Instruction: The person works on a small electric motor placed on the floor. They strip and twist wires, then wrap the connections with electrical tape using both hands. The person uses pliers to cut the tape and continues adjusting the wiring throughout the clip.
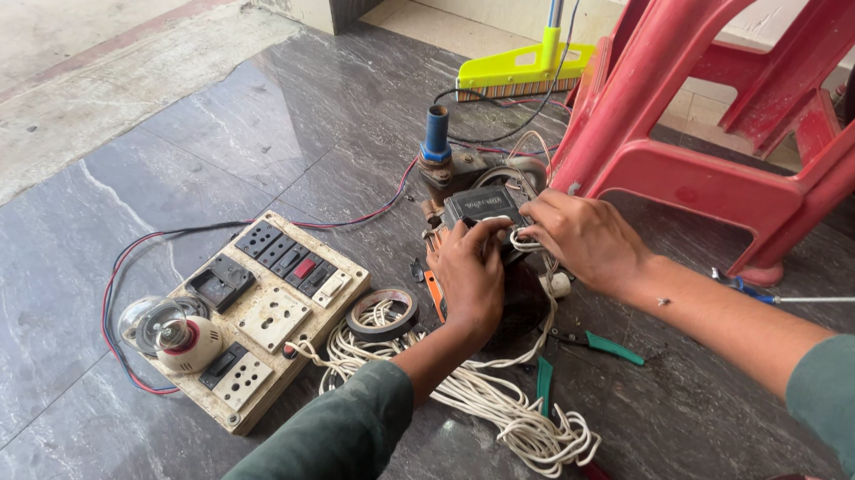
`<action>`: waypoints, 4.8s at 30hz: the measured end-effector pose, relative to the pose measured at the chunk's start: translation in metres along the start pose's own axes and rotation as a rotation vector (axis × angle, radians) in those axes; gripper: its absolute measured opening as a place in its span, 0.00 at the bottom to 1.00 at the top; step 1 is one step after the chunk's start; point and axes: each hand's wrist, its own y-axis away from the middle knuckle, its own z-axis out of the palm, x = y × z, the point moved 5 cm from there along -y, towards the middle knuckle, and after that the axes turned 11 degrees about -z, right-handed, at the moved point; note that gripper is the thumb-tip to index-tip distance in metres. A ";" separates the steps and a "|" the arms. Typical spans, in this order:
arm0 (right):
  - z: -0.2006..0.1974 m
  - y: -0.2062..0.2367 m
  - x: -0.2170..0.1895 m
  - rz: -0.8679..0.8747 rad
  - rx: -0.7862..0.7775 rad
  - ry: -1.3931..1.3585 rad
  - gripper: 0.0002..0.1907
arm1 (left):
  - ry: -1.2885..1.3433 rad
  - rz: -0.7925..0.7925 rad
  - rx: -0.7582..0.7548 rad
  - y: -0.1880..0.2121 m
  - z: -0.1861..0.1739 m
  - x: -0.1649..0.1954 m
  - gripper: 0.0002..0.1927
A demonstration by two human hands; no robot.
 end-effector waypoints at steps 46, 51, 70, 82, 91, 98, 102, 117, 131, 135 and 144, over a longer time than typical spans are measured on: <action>0.063 0.003 0.044 0.961 -0.194 -0.697 0.12 | -0.164 0.206 0.007 -0.007 0.004 0.002 0.08; 0.011 -0.004 0.014 0.257 -0.242 0.009 0.08 | -0.176 0.188 -0.025 -0.007 0.005 0.005 0.05; 0.011 -0.013 -0.014 -0.594 -0.361 0.589 0.03 | -0.281 0.170 -0.067 -0.005 0.007 0.011 0.11; 0.025 -0.021 0.032 0.517 -0.253 -0.085 0.15 | -0.300 0.146 -0.099 -0.009 0.007 0.012 0.11; 0.017 -0.033 0.018 0.111 -0.299 0.099 0.05 | -0.269 0.171 -0.105 -0.016 0.004 0.010 0.10; 0.011 -0.022 -0.004 -0.519 -0.451 0.438 0.04 | -0.293 0.177 -0.132 -0.018 0.003 0.007 0.10; 0.006 -0.018 -0.008 -0.641 -0.451 0.548 0.05 | -0.326 0.293 -0.155 -0.024 0.001 0.005 0.09; 0.028 -0.020 -0.005 -0.320 -0.342 0.405 0.05 | -0.362 0.320 -0.220 -0.020 0.002 0.005 0.10; 0.011 0.008 0.029 0.615 -0.183 -0.516 0.11 | -0.311 0.380 -0.224 -0.009 -0.019 0.012 0.14; -0.013 0.008 0.008 0.276 -0.210 -0.133 0.12 | -0.278 0.359 -0.256 -0.010 -0.020 0.013 0.13; -0.005 -0.008 -0.011 0.165 -0.227 -0.202 0.13 | -0.333 0.146 -0.164 -0.013 -0.020 0.021 0.10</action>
